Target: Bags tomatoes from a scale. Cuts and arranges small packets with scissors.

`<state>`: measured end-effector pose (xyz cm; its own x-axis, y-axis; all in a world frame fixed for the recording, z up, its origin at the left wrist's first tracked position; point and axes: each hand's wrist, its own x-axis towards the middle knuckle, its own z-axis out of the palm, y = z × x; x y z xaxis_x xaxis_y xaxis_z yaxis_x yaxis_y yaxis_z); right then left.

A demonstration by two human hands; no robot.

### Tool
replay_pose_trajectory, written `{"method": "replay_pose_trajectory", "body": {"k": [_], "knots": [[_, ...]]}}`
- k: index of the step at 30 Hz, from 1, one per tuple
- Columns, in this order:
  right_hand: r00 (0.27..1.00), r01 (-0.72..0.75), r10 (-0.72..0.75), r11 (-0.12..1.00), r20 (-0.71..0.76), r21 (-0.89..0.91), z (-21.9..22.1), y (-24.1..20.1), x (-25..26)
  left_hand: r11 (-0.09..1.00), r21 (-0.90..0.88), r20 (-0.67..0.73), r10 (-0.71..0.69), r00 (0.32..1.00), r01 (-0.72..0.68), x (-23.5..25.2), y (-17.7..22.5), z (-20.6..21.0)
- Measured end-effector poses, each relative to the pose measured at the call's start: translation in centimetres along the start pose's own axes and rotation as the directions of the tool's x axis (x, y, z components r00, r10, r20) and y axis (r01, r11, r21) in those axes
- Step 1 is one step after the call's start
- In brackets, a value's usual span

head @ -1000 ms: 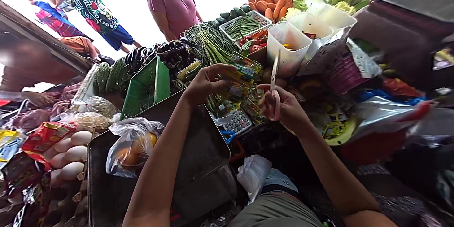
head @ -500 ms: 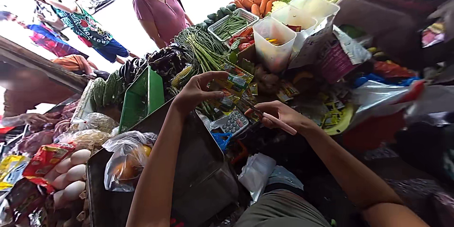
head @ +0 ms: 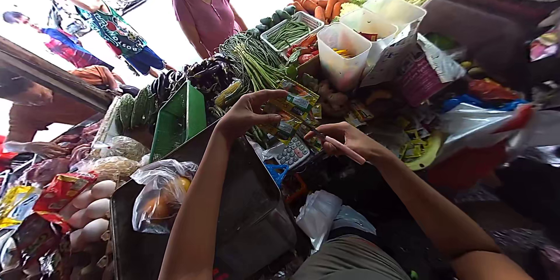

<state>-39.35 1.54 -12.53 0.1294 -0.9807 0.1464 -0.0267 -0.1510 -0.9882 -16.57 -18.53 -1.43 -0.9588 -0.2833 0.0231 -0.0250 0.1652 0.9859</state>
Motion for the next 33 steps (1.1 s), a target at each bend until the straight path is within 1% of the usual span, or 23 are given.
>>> {"method": "replay_pose_trajectory", "body": {"k": [3,8,16,21,24,28,33], "knots": [[0.999,0.030,-0.030,1.000,-0.033,-0.009,0.0,0.1,0.0,1.000,0.008,-0.020,0.013,1.000,-0.013,0.0,-0.2,-0.1],[0.999,-0.047,0.047,0.997,-0.010,-0.061,-0.7,-0.3,-0.2,1.000,0.011,-0.009,-0.001,1.000,0.001,0.0,-0.2,-0.2],[0.999,-0.041,0.041,0.999,0.008,-0.021,-0.5,-1.0,0.1,1.000,0.002,0.008,-0.012,1.000,0.012,-0.1,0.2,0.2],[1.000,-0.024,0.024,1.000,0.005,0.010,0.0,-0.5,0.9,1.000,0.007,0.015,0.003,1.000,-0.003,-0.1,0.1,0.1],[0.999,-0.037,0.037,0.999,0.010,0.006,0.1,-0.8,0.9,1.000,0.007,0.024,0.025,0.999,-0.025,-0.3,-0.1,-0.1],[0.999,-0.045,0.044,0.999,0.029,0.023,-0.1,-0.9,0.8,1.000,-0.013,0.031,0.021,0.999,-0.020,-0.1,0.0,-0.1],[0.996,-0.084,0.083,0.996,0.028,0.014,-0.1,-1.2,0.5,0.999,0.034,0.005,0.005,1.000,-0.005,-0.2,0.1,0.0]]}}
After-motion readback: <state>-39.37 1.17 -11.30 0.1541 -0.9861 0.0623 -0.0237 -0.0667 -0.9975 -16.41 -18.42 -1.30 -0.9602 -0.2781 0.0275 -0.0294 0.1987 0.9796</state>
